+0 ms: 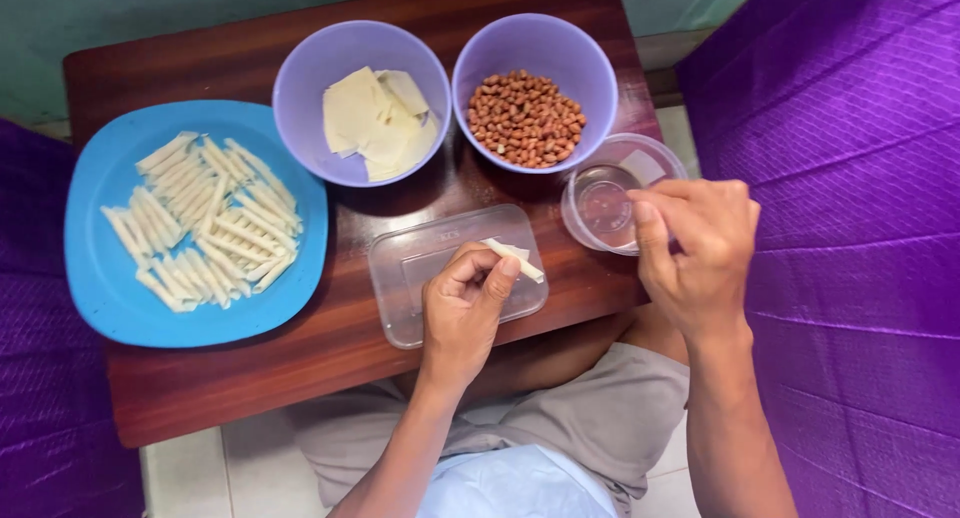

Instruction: The person is manually wrapping individual peanuts in small squares of dough, rolling them, and sealing them with water to prepare snacks.

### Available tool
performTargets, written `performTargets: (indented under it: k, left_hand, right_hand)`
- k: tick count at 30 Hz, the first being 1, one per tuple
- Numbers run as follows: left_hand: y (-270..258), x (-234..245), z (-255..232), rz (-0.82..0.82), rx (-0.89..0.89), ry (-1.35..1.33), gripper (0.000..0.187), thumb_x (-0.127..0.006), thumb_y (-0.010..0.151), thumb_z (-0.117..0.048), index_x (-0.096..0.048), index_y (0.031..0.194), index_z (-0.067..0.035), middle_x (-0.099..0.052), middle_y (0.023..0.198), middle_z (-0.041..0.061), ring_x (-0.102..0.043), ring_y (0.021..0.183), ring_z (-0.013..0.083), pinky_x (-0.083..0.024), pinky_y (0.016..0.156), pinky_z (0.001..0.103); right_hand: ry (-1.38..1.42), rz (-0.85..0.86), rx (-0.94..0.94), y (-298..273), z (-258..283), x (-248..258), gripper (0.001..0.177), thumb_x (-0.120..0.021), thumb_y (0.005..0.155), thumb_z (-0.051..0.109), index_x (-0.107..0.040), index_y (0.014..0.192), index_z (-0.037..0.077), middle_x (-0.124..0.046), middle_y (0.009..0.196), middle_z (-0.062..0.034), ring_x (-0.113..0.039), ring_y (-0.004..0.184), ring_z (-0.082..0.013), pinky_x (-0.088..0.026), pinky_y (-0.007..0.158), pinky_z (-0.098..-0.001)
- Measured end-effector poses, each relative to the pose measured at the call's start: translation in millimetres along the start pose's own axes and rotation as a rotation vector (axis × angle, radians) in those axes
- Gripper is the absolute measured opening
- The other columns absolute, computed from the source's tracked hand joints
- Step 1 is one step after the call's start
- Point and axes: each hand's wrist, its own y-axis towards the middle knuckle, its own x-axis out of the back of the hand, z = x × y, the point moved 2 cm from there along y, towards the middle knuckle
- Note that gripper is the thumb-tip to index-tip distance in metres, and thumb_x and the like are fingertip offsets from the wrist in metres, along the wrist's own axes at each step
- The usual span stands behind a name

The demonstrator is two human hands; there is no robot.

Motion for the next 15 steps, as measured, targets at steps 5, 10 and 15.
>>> performTargets:
  k: [5,10,15]
  left_hand:
    - [4.7,-27.3,15.9,0.09,0.008,-0.028,0.02,-0.074,0.095,-0.017,-0.073,0.081,-0.003,-0.06,0.072,0.006,-0.049,0.069,0.0083,-0.047,0.066,0.026]
    - [9.4,-27.6,22.0,0.138,0.015,-0.019,0.02,-0.074,0.095,-0.015,-0.072,0.08,-0.002,-0.059,0.07,0.007,-0.05,0.066,0.0084,-0.047,0.061,0.025]
    - [9.0,-27.2,20.5,0.164,0.037,-0.043,0.02,-0.073,0.096,-0.015,-0.072,0.081,-0.001,-0.059,0.071,0.008,-0.05,0.066,0.0083,-0.047,0.06,0.024]
  right_hand:
    - [-0.036,0.076,-0.02,-2.5,-7.0,-15.1,0.042,-0.042,0.114,0.025,-0.079,0.095,0.019,-0.07,0.097,0.0009,-0.058,0.094,-0.0254,-0.037,0.088,-0.0391]
    - [-0.046,0.085,-0.074,-5.3,-5.4,-23.4,0.046,-0.039,0.115,0.027,-0.075,0.087,0.02,-0.068,0.095,0.0041,-0.055,0.092,-0.0229,-0.033,0.089,-0.0398]
    - [-0.09,0.137,-0.075,-5.5,-7.4,-24.3,0.047,-0.038,0.115,0.027,-0.075,0.085,0.021,-0.067,0.096,0.0031,-0.055,0.094,-0.0242,-0.033,0.089,-0.0416]
